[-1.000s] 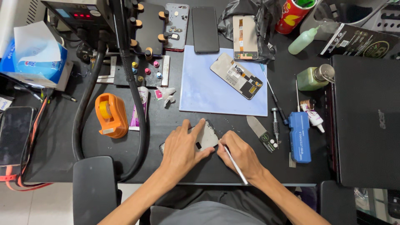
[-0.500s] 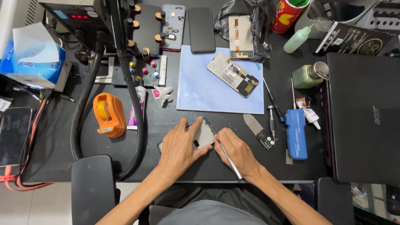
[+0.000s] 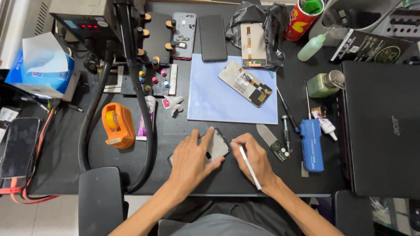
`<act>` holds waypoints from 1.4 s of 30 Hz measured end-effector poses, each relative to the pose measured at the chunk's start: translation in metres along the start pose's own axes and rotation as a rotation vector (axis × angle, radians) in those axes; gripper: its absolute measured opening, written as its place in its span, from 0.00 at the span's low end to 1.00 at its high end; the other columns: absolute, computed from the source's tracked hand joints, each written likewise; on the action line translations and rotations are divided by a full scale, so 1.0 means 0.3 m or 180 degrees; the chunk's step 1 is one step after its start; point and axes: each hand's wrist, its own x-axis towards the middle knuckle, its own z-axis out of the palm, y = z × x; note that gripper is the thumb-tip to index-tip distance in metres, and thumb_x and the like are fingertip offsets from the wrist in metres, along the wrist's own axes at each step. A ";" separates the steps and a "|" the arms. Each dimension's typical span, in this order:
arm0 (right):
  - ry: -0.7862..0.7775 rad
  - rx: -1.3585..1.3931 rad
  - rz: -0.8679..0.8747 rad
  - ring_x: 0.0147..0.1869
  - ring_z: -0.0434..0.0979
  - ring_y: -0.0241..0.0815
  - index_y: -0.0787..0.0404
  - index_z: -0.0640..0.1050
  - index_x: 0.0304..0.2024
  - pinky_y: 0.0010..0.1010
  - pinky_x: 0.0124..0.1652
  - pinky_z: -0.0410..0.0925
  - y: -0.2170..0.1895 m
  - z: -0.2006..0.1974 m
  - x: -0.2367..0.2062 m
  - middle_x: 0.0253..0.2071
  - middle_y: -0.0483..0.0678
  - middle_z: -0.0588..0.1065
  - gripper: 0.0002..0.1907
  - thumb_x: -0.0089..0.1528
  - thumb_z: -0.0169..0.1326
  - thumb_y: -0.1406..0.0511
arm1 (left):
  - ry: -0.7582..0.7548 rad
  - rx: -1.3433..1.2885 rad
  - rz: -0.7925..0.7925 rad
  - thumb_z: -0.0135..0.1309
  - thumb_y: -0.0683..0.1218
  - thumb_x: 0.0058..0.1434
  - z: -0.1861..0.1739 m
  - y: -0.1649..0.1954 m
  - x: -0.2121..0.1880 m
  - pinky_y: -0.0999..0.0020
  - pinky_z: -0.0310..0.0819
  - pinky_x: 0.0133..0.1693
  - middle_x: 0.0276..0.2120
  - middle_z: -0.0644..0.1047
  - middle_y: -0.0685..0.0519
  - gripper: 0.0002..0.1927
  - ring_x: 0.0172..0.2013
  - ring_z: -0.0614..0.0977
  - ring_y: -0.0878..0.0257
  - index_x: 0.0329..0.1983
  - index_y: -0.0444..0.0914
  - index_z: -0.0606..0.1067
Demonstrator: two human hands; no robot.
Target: The person scrapes adhesive residue from the back of a smartphone casing using a white plastic tool. They then use a blue soldering iron to heat the edges of the casing to loosen the adhesive. Finally, they use a metal knife to pry and separate the casing components.
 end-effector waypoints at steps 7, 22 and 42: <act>-0.0120 0.0303 0.0617 0.31 0.75 0.32 0.66 0.80 0.45 0.25 0.32 0.69 0.000 -0.057 0.053 0.34 0.47 0.79 0.11 0.60 0.62 0.69 | 0.0364 0.0436 0.0471 0.69 0.54 0.48 0.009 0.037 -0.013 0.57 0.68 0.37 0.38 0.71 0.44 0.44 0.36 0.72 0.50 0.67 0.35 0.67; -0.0298 -0.0607 0.0279 0.36 0.75 0.49 0.65 0.78 0.37 0.38 0.36 0.70 -0.105 -0.075 0.071 0.33 0.52 0.75 0.05 0.60 0.59 0.69 | 0.0191 0.0850 0.0644 0.66 0.53 0.51 0.026 0.087 -0.042 0.59 0.67 0.36 0.38 0.71 0.44 0.43 0.35 0.72 0.52 0.68 0.32 0.66; -0.0577 -0.1069 -0.0022 0.41 0.73 0.53 0.65 0.75 0.37 0.42 0.38 0.70 -0.125 -0.095 0.060 0.33 0.53 0.70 0.08 0.56 0.59 0.70 | -0.0276 0.0656 0.0784 0.66 0.52 0.51 -0.030 0.090 -0.044 0.60 0.68 0.37 0.36 0.71 0.45 0.42 0.36 0.73 0.53 0.68 0.30 0.67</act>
